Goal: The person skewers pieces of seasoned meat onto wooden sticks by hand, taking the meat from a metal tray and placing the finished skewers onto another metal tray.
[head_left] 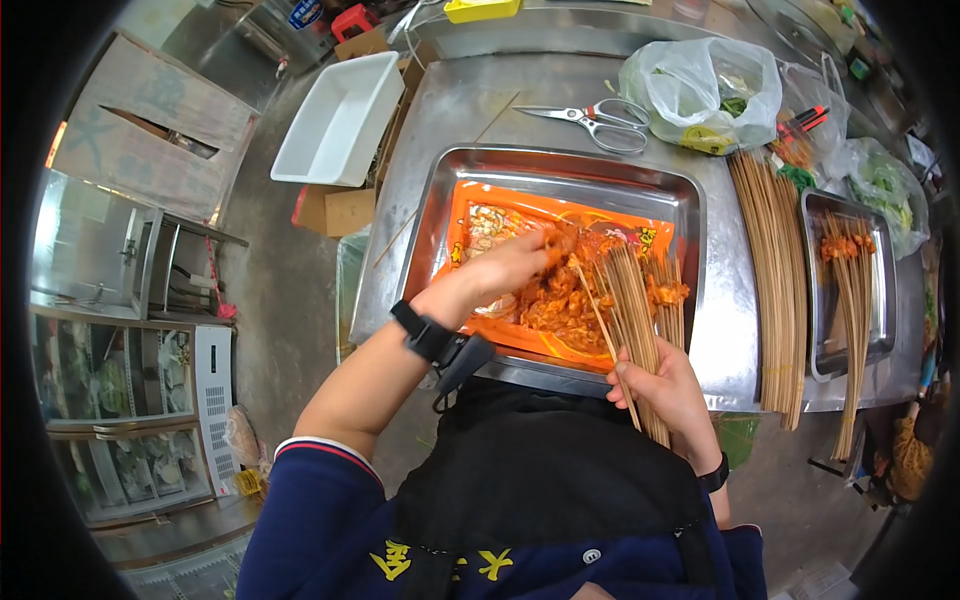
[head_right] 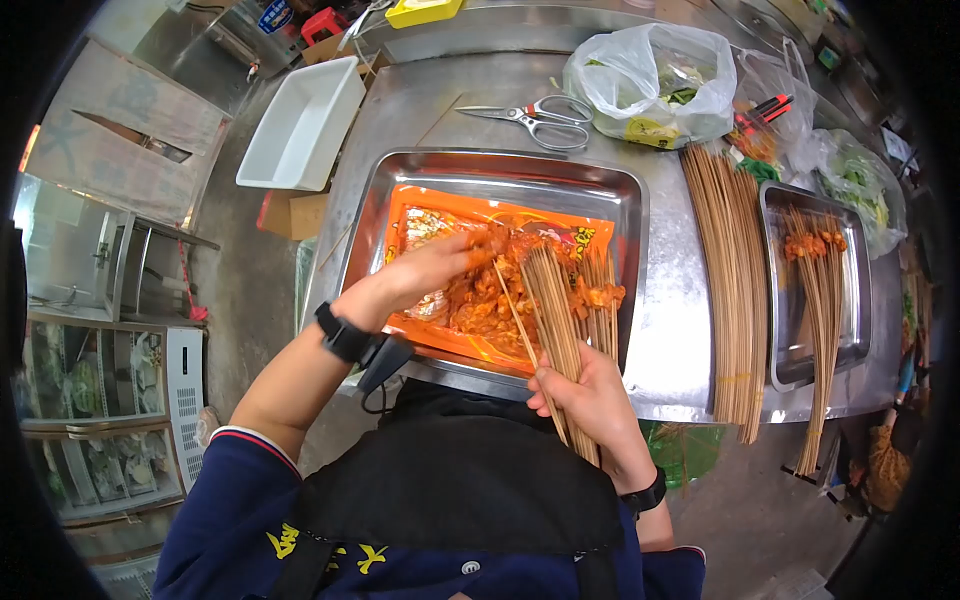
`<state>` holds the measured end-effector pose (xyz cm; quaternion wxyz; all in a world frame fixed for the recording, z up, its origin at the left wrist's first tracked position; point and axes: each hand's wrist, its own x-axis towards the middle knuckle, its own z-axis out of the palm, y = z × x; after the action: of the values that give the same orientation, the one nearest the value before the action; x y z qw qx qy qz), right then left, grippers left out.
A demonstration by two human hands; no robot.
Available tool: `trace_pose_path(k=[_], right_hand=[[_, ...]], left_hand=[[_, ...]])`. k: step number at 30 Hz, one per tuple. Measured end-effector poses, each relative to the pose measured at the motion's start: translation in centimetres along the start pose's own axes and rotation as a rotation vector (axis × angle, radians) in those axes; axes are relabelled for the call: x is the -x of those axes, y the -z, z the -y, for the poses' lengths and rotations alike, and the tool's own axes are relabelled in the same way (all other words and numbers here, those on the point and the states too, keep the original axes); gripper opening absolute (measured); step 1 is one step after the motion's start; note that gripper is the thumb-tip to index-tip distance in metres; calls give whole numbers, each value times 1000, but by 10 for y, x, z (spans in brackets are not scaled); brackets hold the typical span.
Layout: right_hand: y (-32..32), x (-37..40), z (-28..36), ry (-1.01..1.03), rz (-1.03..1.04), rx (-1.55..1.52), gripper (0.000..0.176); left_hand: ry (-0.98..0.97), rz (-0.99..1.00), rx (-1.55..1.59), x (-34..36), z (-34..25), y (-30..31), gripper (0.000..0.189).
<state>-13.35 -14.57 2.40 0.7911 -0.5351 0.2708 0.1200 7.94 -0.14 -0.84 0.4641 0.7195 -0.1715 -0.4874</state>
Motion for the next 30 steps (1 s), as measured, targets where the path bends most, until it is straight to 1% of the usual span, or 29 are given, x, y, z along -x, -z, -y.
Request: trace_pose_path(k=[2, 3, 5, 6, 7, 9, 10, 11, 13, 14, 15, 17, 18, 19, 21, 23, 25, 26, 27, 29, 30], right_hand=[[-1, 1, 1, -5, 1, -12, 12], [0, 1, 2, -8, -2, -15, 12], [0, 2, 2, -14, -15, -20, 13], [0, 1, 0, -17, -14, -20, 13], [0, 0, -1, -9, -16, -27, 12], [1, -1, -3, -5, -23, -31, 12], [1, -1, -4, 0, -22, -31, 12], [1, -1, -4, 7, -20, -30, 12], [-1, 0, -1, 4, -30, -22, 12], [-2, 1, 0, -2, -36, -19, 13], [-2, 1, -1, -2, -39, -17, 13], [-2, 1, -3, 13, -37, -21, 13], [-3, 1, -4, 8, -40, -21, 13], [-3, 2, -4, 3, -46, -27, 13], [-3, 2, -3, 3, -59, -36, 13], [-4, 3, -2, -8, -65, -11, 14], [-5, 2, -4, -11, -59, -5, 14], [-5, 1, -4, -8, -49, 0, 15], [-6, 1, -3, -6, -52, 5, 15], [-6, 2, -2, -15, -52, 34, 15], [-6, 2, -2, -13, -57, 34, 15]], left_hand=[[-177, 200, -12, 35, -6, 0, 42], [-174, 203, -12, 47, -7, -1, 42], [-282, 105, -280, 66, -3, -2, 39], [-368, -14, -312, 71, 9, -1, 36], [-364, -13, -310, 72, 16, 4, 36], [-283, -359, -294, 71, 23, 9, 32], [-218, -600, -481, 73, 15, 6, 33], [-220, -599, -475, 67, 18, 6, 33], [26, -642, -705, 48, 37, 8, 36], [-51, -669, -738, 39, 47, 3, 34], [-53, -669, -736, 35, 52, -3, 34], [-315, -549, -554, 31, 55, -18, 29], [-257, -530, -598, 29, 53, -23, 23], [-254, -526, -595, 32, 51, -24, 23], [-326, -849, -632, 37, 45, -20, 20], [-350, -862, -604, 34, 43, -12, 20], [-391, -713, -553, 36, 33, -14, 21], [-436, -706, -623, 36, 26, -21, 19], [-440, -707, -618, 32, 23, -27, 19], [-414, -681, -805, 27, 20, -33, 19], [-382, -657, -814, 26, 21, -31, 18]])
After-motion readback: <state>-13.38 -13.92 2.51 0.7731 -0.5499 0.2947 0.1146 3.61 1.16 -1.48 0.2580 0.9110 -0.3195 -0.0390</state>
